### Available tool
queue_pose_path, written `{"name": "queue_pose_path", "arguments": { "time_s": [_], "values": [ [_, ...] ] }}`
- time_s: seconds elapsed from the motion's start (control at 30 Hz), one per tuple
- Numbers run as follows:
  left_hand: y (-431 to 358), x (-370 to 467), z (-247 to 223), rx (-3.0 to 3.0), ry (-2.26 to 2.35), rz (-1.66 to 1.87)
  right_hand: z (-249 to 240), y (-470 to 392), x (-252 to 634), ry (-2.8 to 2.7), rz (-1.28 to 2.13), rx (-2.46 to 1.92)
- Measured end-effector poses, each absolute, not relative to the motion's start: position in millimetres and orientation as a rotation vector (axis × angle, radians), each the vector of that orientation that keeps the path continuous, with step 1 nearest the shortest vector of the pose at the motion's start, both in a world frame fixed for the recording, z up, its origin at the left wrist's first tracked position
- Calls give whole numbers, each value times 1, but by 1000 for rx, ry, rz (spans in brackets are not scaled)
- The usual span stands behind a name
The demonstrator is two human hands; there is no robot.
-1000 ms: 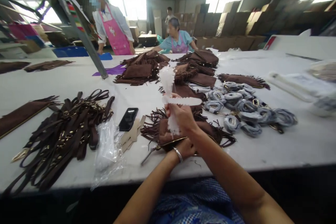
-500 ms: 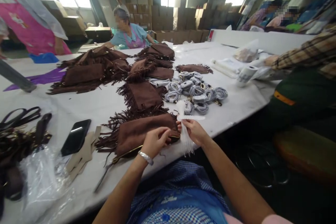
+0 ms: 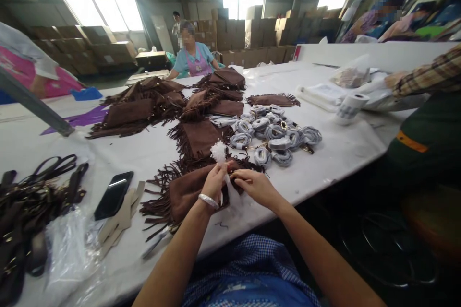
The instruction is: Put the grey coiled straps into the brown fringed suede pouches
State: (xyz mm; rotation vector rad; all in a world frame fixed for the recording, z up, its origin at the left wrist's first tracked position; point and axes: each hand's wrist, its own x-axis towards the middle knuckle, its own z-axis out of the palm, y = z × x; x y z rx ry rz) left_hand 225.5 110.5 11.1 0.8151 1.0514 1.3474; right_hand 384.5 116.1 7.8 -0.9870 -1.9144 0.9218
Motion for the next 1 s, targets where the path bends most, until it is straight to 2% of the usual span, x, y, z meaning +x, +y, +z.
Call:
{"name": "queue_pose_path", "arguments": {
  "time_s": [0.13, 0.27, 0.4, 0.5, 0.57, 0.7, 0.83, 1.0],
  "values": [
    [107, 222, 11, 889, 883, 1036, 3, 125, 406, -1473, 1060, -1115],
    [105, 238, 9, 1126, 897, 667, -5, 130, 427, -1204, 1150, -983],
    [110, 261, 17, 1178, 908, 476, -11, 121, 457, -1007, 1201, -996],
    [120, 279, 26, 987, 834, 544, -14, 110, 476, -897, 1123, -1012],
    [131, 291, 30, 725, 753, 710, -17, 100, 482, -921, 1049, -1074],
    [151, 311, 28, 330, 638, 986, -25, 77, 475, -1204, 1290, -1147],
    [159, 320, 19, 306, 621, 1099, -28, 61, 464, -1221, 1461, -1151],
    [156, 323, 10, 377, 635, 1157, -30, 57, 473, -1285, 1399, -1226]
  ]
}}
